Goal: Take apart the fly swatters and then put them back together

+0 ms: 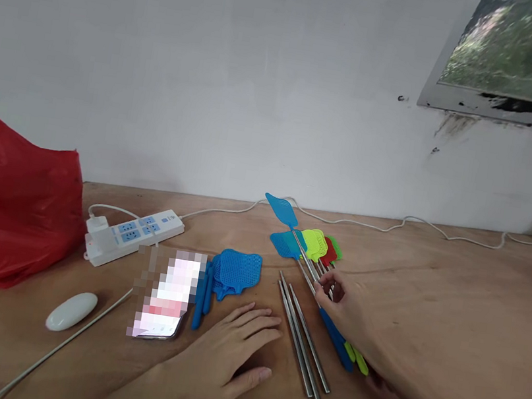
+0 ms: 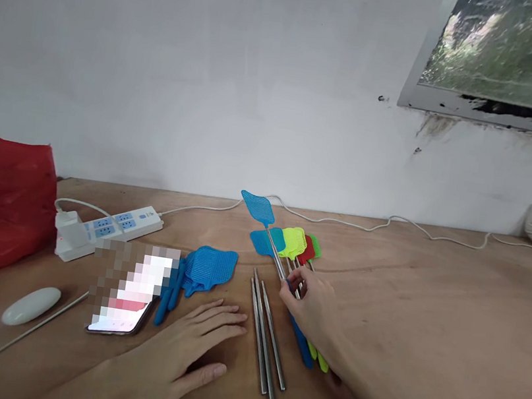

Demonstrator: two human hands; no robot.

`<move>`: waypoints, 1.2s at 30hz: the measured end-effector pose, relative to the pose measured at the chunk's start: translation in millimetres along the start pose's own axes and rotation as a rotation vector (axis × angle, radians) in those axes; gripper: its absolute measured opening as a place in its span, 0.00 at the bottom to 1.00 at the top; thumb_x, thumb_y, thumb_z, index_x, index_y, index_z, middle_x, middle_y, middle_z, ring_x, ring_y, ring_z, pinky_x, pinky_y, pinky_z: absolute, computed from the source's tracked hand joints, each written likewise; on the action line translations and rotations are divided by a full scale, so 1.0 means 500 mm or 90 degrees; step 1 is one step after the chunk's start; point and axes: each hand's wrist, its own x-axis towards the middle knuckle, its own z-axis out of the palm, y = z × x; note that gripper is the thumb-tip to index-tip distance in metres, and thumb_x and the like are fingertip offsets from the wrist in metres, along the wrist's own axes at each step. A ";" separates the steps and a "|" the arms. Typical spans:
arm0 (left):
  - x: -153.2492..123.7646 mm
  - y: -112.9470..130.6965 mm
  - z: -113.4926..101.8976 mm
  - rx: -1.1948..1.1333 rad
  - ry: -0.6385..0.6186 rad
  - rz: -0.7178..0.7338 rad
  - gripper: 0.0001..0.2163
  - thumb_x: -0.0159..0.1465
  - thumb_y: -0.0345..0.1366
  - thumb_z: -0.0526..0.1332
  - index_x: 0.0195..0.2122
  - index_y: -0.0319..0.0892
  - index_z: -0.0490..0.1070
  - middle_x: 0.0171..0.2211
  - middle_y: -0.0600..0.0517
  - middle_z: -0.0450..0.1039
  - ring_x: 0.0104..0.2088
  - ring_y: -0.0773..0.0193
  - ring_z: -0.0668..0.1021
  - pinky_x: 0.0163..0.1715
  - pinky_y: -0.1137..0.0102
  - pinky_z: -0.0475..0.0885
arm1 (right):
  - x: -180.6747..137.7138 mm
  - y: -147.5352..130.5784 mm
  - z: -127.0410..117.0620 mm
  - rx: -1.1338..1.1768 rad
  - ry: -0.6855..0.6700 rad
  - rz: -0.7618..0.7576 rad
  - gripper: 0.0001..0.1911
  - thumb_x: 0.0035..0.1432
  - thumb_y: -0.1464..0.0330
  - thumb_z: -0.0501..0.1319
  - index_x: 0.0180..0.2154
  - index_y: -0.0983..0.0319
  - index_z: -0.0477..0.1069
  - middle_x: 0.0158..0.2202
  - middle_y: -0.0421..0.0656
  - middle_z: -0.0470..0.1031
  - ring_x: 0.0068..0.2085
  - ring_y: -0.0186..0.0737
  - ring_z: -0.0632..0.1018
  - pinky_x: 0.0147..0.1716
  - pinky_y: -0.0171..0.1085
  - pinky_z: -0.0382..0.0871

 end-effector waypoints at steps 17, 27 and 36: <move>-0.006 -0.013 0.004 0.107 0.218 -0.107 0.14 0.70 0.32 0.50 0.25 0.43 0.61 0.23 0.54 0.67 0.25 0.65 0.71 0.25 0.70 0.60 | -0.026 -0.071 -0.004 0.637 -0.307 0.276 0.25 0.54 0.50 0.68 0.44 0.57 0.64 0.29 0.37 0.76 0.19 0.30 0.69 0.15 0.30 0.61; -0.011 -0.018 0.006 0.097 0.169 -0.156 0.14 0.70 0.34 0.49 0.25 0.44 0.57 0.21 0.55 0.67 0.23 0.65 0.71 0.24 0.70 0.56 | -0.021 -0.065 -0.006 0.528 -0.261 0.158 0.20 0.61 0.52 0.63 0.39 0.56 0.57 0.31 0.36 0.76 0.21 0.31 0.73 0.19 0.32 0.69; -0.012 -0.023 0.004 0.106 0.165 -0.177 0.14 0.70 0.35 0.49 0.25 0.44 0.55 0.20 0.56 0.65 0.22 0.65 0.70 0.24 0.70 0.53 | -0.017 -0.037 -0.002 0.502 -0.193 0.149 0.19 0.62 0.52 0.61 0.41 0.55 0.57 0.30 0.35 0.75 0.20 0.32 0.71 0.17 0.32 0.66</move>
